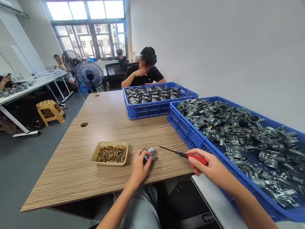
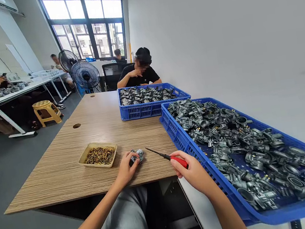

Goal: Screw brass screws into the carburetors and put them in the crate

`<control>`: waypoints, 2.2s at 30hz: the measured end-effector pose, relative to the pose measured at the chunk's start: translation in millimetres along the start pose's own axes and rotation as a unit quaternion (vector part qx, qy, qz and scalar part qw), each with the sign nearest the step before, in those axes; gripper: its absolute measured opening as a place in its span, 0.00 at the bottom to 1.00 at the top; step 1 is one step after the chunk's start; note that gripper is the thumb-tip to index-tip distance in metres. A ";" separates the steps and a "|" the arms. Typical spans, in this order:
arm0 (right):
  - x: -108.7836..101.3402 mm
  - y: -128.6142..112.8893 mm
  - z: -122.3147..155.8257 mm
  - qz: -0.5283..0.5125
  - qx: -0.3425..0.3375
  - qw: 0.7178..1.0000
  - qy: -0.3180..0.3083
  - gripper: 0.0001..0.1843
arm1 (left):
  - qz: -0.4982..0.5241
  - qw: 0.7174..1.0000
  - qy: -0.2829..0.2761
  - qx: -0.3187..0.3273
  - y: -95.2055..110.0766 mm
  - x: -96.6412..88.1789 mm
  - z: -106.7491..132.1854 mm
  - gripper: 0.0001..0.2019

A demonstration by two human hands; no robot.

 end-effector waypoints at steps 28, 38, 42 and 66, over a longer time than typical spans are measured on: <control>36.7 -19.7 15.1 0.189 -0.093 0.977 -0.017 0.12 | 0.033 0.999 -0.002 0.013 1.8 -3.6 5.4 0.06; 39.4 -11.6 14.0 0.194 -0.092 0.977 -0.020 0.12 | 0.030 0.999 0.001 0.017 0.0 -2.2 4.6 0.07; 41.1 -10.5 12.7 0.195 -0.083 0.977 -0.019 0.13 | 0.029 0.999 0.003 0.021 0.4 -2.4 5.0 0.07; 52.2 -16.2 26.3 0.258 -0.060 0.964 -0.032 0.10 | 0.032 0.999 0.012 0.016 4.8 -7.3 5.5 0.09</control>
Point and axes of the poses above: each hand's wrist, its own z-axis away from the middle knuckle, its own x-axis out of the palm, y = z × x, the point moved 4 cm from there along -z, towards the middle knuckle, and after that the axes turned 12 degrees about -z, right-handed, at the moved point
